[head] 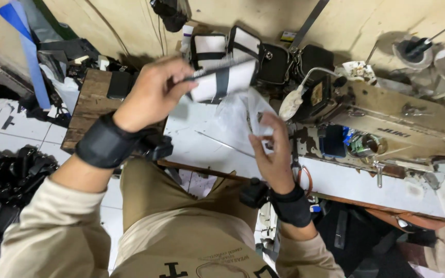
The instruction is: Inspecting and adjusting zippers on small leather pouches at a workbench
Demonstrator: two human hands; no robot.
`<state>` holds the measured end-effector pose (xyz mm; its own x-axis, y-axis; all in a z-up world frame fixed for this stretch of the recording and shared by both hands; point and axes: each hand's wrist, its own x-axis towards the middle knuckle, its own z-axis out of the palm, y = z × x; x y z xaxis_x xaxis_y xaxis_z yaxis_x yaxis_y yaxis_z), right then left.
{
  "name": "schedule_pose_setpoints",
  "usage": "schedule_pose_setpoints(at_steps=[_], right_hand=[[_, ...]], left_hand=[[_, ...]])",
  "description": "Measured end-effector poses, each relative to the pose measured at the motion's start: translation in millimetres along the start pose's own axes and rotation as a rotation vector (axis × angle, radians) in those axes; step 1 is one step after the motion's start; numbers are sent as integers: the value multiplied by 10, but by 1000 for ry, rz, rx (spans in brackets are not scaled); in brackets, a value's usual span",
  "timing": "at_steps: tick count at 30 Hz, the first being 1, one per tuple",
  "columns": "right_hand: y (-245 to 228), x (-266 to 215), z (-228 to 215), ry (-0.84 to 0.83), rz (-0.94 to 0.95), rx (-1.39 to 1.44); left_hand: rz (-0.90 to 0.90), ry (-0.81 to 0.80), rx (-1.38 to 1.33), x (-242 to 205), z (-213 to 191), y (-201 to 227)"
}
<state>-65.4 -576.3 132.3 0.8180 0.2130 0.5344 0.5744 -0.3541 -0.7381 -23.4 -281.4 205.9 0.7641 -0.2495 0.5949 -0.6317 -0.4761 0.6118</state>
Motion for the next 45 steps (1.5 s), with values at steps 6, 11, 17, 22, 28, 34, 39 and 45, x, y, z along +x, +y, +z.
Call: schedule_pose_setpoints(at_steps=[6,11,17,22,28,34,39,45], right_hand=[[-82,73,233,-164,124,58],[56,-45,464,-184,178,43],[103,-81,651,-77,66,-432],[71,22,697,-31,-1,-533],[-72,146,703,-30,100,-232],[-397,182,982,-7,19,-53],[-556,200,920,-134,70,333],[-83,-289,1042,-349,198,198]], left_hand=[[-157,-95,-71,-644,-51,137],[-213,108,-21,-987,111,-160],[-177,225,165,-1138,338,-252],[-138,259,58,-1109,418,-296],[-394,29,-751,-934,151,-180],[-419,-147,-566,-867,496,-167],[-771,319,-794,-1038,647,-516],[-806,730,-1154,-701,407,-220]])
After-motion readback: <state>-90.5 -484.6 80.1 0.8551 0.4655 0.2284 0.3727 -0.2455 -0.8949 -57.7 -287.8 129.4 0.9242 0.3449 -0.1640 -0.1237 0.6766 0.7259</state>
